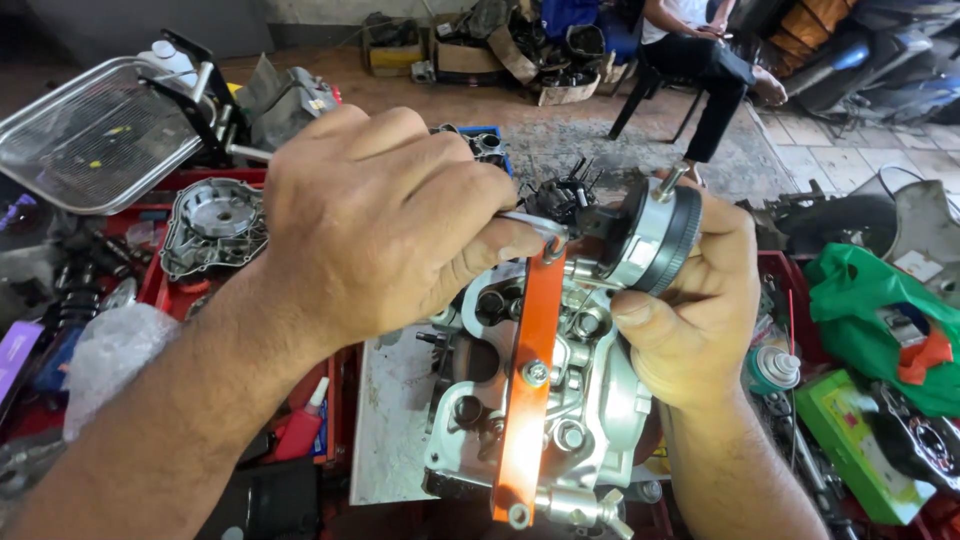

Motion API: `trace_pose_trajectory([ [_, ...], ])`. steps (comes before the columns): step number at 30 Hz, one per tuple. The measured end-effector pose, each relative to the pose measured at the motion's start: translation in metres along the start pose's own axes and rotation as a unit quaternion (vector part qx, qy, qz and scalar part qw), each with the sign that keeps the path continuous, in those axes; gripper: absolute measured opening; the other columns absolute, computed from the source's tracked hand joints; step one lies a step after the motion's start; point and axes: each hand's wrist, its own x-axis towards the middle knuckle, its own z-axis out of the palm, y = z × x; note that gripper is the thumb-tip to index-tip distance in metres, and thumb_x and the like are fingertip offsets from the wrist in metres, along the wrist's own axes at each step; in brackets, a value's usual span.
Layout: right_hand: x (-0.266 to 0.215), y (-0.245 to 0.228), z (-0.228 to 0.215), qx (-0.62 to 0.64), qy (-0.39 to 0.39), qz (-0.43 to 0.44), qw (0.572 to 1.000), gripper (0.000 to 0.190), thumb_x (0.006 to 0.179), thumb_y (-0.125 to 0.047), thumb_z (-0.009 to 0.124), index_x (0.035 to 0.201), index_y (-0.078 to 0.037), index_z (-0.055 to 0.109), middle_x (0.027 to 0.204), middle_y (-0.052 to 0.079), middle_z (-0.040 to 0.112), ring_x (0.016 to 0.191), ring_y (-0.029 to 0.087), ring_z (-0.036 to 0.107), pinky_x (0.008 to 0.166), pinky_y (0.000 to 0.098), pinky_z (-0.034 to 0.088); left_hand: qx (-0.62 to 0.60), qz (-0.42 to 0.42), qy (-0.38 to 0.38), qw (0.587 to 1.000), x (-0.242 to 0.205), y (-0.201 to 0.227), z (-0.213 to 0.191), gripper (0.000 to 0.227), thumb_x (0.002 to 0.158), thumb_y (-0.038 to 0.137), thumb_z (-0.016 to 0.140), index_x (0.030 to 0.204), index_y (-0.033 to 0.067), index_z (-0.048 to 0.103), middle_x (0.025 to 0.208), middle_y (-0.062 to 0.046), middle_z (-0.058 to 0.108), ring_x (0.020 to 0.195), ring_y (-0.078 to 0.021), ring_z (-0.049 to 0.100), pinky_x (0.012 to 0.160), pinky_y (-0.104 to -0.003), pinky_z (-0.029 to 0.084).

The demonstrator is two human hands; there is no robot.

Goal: The person assembles a mechanical component, likely a carburetor, by attaching a circular part with a black ring to a silver and orange body. They use a wrench to tighten a bolt on the assembly and then use a cloth to wipe the part.

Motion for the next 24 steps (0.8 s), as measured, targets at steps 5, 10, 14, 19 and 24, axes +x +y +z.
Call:
trace_pose_trajectory([
  [5,0.000,-0.007,0.001,0.014,-0.022,0.023,0.999,0.076,0.079,-0.037,0.083,0.133,-0.001,0.043,0.116,0.013,0.069,0.093,0.017,0.075,0.077,0.0235,0.063,-0.046,0.026,0.020,0.998,0.005,-0.015,0.015,0.057,0.112,0.054,0.048,0.072,0.0152,0.055,0.064,0.001,0.042,0.055,-0.0200,0.045,0.054,-0.035,0.029],
  [10,-0.003,-0.010,0.000,-0.013,-0.021,0.037,0.999,0.086,0.076,-0.042,0.082,0.137,0.003,0.041,0.117,0.013,0.070,0.098,0.017,0.074,0.087,0.0250,0.060,-0.082,0.049,0.026,0.995,0.009,-0.020,0.015,0.059,0.111,0.055,0.055,0.066,0.0162,0.048,0.059,0.002,0.037,0.052,-0.0174,0.039,0.053,-0.034,0.025],
  [14,0.001,-0.014,-0.006,-0.170,-0.093,-0.051,0.980,0.084,0.087,-0.053,0.065,0.141,0.008,0.047,0.117,0.008,0.073,0.115,0.020,0.073,0.113,0.0308,0.051,-0.113,0.057,0.003,0.992,0.014,-0.023,0.009,0.061,0.110,0.056,0.058,0.065,0.0156,0.045,0.058,0.000,0.036,0.051,-0.0188,0.036,0.052,-0.035,0.022],
  [19,0.000,-0.019,0.000,-0.131,-0.090,-0.036,0.987,0.076,0.089,-0.051,0.068,0.138,0.003,0.046,0.115,0.013,0.073,0.115,0.026,0.075,0.106,0.0347,0.060,-0.124,0.064,-0.006,0.990,0.016,-0.027,0.007,0.061,0.110,0.055,0.061,0.067,0.0146,0.047,0.059,0.000,0.036,0.050,-0.0202,0.034,0.051,-0.036,0.019],
  [24,0.005,-0.025,-0.005,-0.289,-0.116,-0.089,0.946,0.063,0.092,-0.065,0.047,0.109,-0.011,0.076,0.124,0.009,0.068,0.128,0.020,0.058,0.118,0.0341,0.042,-0.122,0.061,-0.018,0.990,0.016,-0.029,0.003,0.060,0.109,0.058,0.066,0.069,0.0157,0.052,0.059,0.001,0.040,0.050,-0.0198,0.036,0.050,-0.036,0.021],
])
